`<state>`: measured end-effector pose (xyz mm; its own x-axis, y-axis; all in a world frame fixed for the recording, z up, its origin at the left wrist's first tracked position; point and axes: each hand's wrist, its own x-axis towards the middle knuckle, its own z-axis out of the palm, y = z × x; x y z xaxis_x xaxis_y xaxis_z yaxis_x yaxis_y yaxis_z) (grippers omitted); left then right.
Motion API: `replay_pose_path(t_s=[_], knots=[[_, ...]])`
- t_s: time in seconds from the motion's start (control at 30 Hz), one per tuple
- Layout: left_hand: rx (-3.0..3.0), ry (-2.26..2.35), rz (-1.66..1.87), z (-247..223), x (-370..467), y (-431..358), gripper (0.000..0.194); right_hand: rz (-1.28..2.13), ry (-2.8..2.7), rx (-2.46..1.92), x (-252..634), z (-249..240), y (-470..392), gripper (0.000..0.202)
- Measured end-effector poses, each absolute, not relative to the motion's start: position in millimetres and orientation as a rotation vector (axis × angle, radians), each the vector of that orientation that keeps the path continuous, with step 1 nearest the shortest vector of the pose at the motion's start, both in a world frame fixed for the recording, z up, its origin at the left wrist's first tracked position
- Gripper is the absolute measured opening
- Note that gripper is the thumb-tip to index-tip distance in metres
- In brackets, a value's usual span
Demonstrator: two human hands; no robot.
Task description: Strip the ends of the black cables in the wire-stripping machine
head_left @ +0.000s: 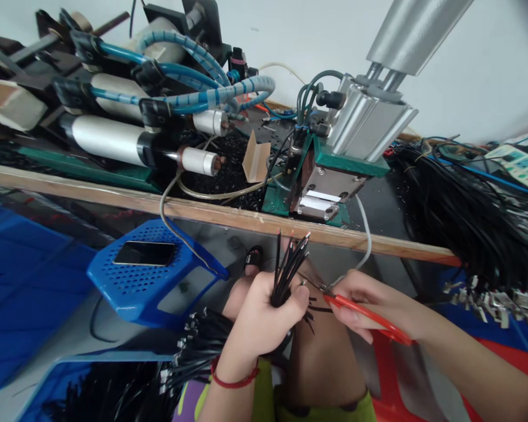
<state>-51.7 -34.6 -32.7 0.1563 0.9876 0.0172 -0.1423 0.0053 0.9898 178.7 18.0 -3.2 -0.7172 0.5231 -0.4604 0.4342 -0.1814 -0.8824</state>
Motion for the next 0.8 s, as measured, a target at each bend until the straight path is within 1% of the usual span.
replay_pose_path(t_s=[0.23,0.47,0.8], knots=[[1.147,0.925,1.176,-33.7,-52.0,-34.1,0.043,2.052,-2.022,-1.089,176.5,-3.5,20.2,0.074],[1.126,0.882,1.172,-31.0,-57.4,-33.7,0.05,2.033,-2.031,-0.982,173.2,-6.3,20.2,0.072],[1.118,0.882,1.162,-31.2,-56.1,-35.6,0.048,2.017,-2.07,-1.019,169.2,2.6,21.1,0.072]])
